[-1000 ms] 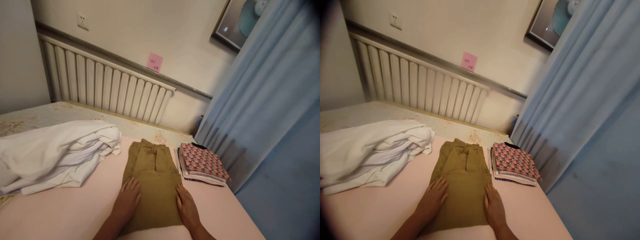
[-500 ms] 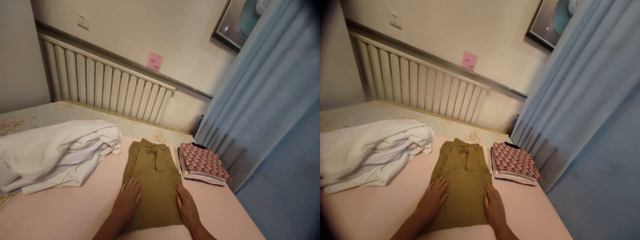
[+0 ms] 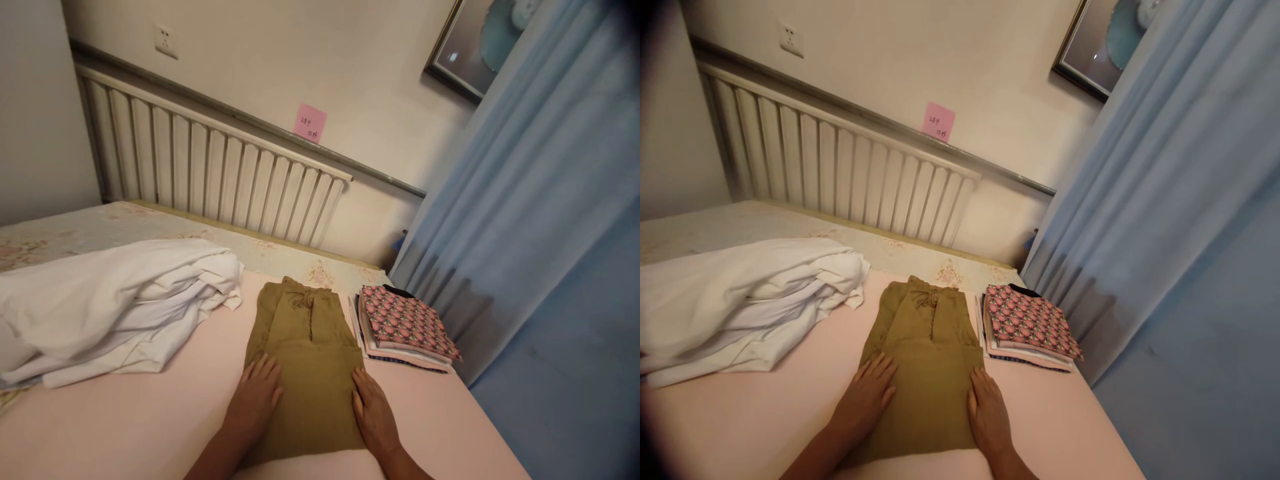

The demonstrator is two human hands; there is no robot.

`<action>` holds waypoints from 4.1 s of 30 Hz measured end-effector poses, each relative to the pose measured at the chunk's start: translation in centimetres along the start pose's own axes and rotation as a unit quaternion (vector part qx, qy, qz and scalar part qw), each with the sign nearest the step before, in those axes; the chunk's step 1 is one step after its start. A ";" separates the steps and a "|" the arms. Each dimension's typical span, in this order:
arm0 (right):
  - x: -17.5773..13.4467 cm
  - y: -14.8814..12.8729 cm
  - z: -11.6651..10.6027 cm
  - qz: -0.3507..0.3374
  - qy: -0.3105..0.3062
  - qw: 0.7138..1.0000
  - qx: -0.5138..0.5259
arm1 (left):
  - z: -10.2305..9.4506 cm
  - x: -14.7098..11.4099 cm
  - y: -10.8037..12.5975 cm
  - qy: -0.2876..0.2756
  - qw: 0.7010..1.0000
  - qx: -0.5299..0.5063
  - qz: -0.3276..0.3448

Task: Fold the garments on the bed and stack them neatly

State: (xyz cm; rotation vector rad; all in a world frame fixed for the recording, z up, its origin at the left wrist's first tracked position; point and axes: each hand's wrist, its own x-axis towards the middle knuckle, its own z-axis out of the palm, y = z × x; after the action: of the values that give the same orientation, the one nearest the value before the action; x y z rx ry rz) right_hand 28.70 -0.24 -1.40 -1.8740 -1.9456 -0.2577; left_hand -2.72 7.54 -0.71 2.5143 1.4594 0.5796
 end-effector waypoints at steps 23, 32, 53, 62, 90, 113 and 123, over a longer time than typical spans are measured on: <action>-0.1 0.3 0.4 -0.010 0.000 1.000 -0.016 | 1.3 -0.1 -0.6 0.026 1.000 -0.001 0.010; -0.2 0.3 0.5 -0.021 0.010 1.000 -0.013 | 1.3 -1.0 -0.8 0.072 0.997 0.020 0.016; -0.6 1.3 1.7 -0.017 -0.005 0.998 0.060 | -1.1 -3.6 3.6 -0.030 0.980 0.130 -0.151; -1.5 1.8 2.6 -0.033 0.021 0.993 0.107 | -0.3 -4.6 3.5 0.052 0.983 0.141 -0.103; -1.4 1.5 1.4 -0.050 -0.028 0.997 0.058 | 0.0 -4.7 4.1 0.093 0.978 0.147 -0.112; -1.5 1.6 1.8 -0.048 -0.025 0.997 0.062 | -0.2 -5.0 4.7 0.106 0.980 0.121 -0.121; -1.6 1.6 1.7 -0.049 -0.020 0.996 0.078 | -0.4 -5.1 4.8 0.098 0.980 0.119 -0.123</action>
State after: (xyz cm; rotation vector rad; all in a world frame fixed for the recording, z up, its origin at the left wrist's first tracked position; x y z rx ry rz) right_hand 30.00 -0.86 -3.82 -1.6995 -2.0239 -0.0941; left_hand -1.28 0.69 0.03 2.4447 1.9857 0.6586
